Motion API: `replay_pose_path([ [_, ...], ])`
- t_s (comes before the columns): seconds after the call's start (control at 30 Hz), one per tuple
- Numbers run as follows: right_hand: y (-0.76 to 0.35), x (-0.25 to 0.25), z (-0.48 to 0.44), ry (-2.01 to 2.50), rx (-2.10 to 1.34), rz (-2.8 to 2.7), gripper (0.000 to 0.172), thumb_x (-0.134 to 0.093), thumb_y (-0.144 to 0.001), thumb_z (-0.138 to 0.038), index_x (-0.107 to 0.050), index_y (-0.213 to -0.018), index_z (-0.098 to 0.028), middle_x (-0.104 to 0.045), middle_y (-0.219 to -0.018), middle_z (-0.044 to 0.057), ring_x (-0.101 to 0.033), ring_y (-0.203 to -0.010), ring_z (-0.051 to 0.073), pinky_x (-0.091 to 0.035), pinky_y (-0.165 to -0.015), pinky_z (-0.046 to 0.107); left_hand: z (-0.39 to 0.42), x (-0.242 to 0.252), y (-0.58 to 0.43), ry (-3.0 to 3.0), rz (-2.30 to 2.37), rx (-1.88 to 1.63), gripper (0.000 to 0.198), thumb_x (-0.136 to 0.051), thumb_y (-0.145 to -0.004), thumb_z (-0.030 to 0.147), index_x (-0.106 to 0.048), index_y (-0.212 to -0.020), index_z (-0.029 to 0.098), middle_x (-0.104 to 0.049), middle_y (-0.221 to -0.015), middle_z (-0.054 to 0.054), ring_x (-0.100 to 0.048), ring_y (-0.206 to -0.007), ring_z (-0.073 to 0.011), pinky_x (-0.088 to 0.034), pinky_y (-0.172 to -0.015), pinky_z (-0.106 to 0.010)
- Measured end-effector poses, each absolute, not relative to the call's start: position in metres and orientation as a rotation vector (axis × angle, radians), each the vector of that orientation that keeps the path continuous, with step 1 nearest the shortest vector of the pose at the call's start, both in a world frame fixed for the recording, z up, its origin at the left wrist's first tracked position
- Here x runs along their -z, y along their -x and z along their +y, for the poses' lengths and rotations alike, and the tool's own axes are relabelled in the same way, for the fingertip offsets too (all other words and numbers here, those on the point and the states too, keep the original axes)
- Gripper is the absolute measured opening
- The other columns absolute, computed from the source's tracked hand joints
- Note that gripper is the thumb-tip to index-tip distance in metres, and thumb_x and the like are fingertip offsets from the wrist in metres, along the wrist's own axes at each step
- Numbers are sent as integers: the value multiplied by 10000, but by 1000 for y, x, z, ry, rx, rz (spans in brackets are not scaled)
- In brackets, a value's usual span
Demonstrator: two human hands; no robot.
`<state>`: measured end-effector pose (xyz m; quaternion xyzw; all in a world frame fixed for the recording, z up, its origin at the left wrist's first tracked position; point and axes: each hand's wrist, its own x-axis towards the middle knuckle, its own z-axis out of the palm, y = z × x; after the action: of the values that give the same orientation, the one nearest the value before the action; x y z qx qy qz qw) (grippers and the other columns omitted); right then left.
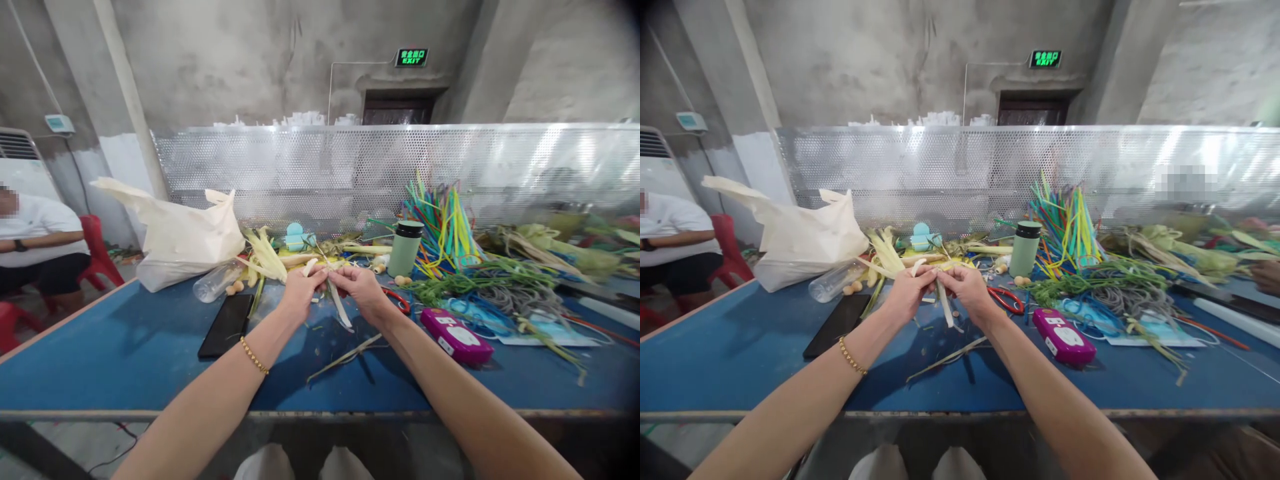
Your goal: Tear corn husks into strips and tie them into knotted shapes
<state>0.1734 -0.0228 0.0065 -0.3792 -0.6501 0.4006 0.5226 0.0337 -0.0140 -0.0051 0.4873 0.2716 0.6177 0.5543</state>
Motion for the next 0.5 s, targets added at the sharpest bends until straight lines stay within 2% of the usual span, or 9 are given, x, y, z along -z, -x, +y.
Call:
replay_pose_path([
  [0.17,-177,-10,-23,931,-891,-1526,428,-779,-675,-551,-588,-613,-174,-542,-555,-10,-428,-530,101,-336,-520,260,-18,0,-34,-1158,551,-1378,232,-806,-624,235,-599,-646,133,-547,-596,14,-491,-558,-84,-361,-560,-237],
  [0.3,-177,-11,-24,911,-879,-1551,374,-782,-671,-496,-602,-634,-170,-567,-591,-3,-454,-551,104,-361,-544,266,-18,0,-33,-1153,538,-1404,323,-865,-565,261,-569,-594,134,-496,-550,41,-444,-508,-63,-314,-511,-229],
  [0.5,-184,-8,-20,871,-1095,-1464,365,-778,-701,-496,-645,-713,-157,-586,-635,5,-485,-557,103,-356,-528,251,-15,-1,-30,-1184,626,-1417,223,-837,-595,242,-683,-676,102,-557,-553,15,-433,-493,-59,-296,-501,-234],
])
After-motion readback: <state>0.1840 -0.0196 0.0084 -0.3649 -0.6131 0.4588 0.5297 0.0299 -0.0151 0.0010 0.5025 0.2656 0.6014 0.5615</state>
